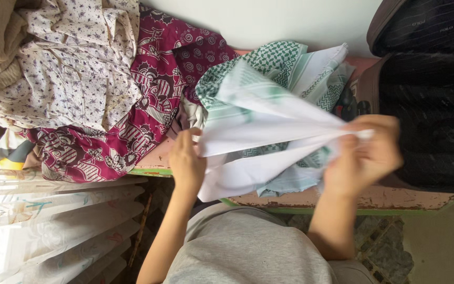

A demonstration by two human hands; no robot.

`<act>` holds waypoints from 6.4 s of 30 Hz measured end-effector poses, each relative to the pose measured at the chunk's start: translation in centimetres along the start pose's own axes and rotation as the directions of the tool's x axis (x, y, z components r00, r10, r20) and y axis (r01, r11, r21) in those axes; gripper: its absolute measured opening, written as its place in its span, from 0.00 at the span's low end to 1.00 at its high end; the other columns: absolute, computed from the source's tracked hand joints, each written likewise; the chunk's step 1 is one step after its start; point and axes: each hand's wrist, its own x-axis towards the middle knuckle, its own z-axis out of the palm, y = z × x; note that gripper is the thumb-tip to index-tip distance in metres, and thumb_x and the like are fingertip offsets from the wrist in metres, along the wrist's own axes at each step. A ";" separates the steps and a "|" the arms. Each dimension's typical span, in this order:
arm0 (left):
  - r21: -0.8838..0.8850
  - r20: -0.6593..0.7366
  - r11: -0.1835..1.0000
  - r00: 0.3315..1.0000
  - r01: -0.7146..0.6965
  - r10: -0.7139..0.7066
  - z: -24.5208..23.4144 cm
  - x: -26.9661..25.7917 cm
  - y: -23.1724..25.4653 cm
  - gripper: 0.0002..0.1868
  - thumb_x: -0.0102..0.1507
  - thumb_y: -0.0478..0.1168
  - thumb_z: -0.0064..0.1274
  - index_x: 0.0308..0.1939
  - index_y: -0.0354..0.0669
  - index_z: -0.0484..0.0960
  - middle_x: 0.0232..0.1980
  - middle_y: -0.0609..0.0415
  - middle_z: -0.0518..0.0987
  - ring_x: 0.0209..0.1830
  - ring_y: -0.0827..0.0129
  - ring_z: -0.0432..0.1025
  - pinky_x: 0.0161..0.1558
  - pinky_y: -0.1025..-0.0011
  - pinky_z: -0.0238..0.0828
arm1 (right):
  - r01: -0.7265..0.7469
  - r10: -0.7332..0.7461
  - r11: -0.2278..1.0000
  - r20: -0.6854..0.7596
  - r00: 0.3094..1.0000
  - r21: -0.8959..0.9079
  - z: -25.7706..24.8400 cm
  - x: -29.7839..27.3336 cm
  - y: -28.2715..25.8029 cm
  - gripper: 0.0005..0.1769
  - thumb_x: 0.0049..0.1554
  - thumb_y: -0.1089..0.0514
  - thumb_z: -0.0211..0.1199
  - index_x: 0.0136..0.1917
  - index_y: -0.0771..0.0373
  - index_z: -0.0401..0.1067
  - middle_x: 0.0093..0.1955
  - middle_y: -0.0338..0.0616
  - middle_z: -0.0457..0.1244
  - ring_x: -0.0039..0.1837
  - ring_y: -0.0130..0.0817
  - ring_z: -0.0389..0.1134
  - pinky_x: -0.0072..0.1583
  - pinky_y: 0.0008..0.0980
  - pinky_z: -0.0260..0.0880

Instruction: The person picks a green and white patterned scarf from a pile of fabrics on a pink table. They unfold the scarf, smooth it out, and fold it into a smaller rectangle. The person then lifts the folded scarf and places it into an open suitcase on the right side of the table.

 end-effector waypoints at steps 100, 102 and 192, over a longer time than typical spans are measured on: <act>-0.533 -0.585 0.845 0.736 -0.034 -0.340 -18.1 7.1 -25.5 0.07 0.67 0.24 0.43 0.37 0.36 0.72 0.39 0.59 0.72 0.42 0.74 0.66 0.49 0.74 0.65 | 0.122 0.229 0.829 0.530 0.816 -0.545 12.1 -1.3 9.2 0.10 0.57 0.67 0.67 0.50 0.57 0.79 0.50 0.38 0.71 0.52 0.37 0.71 0.68 0.47 0.58; -0.499 -0.595 0.864 0.751 -0.064 -0.287 -17.4 7.2 -26.3 0.07 0.67 0.22 0.41 0.40 0.36 0.69 0.41 0.57 0.73 0.45 0.72 0.67 0.53 0.73 0.67 | 0.034 0.186 0.849 0.359 0.915 -0.527 11.8 0.2 9.2 0.13 0.56 0.72 0.63 0.52 0.60 0.79 0.50 0.43 0.71 0.51 0.42 0.69 0.59 0.39 0.65; -0.752 -0.400 0.659 0.808 -0.019 -0.433 -14.0 6.0 -34.5 0.02 0.77 0.31 0.49 0.51 0.38 0.77 0.51 0.53 0.81 0.51 0.71 0.75 0.56 0.70 0.78 | 0.788 -0.353 0.510 0.752 0.557 -0.344 7.7 -23.8 3.8 0.09 0.59 0.51 0.71 0.47 0.57 0.81 0.55 0.32 0.72 0.61 0.30 0.64 0.57 0.34 0.57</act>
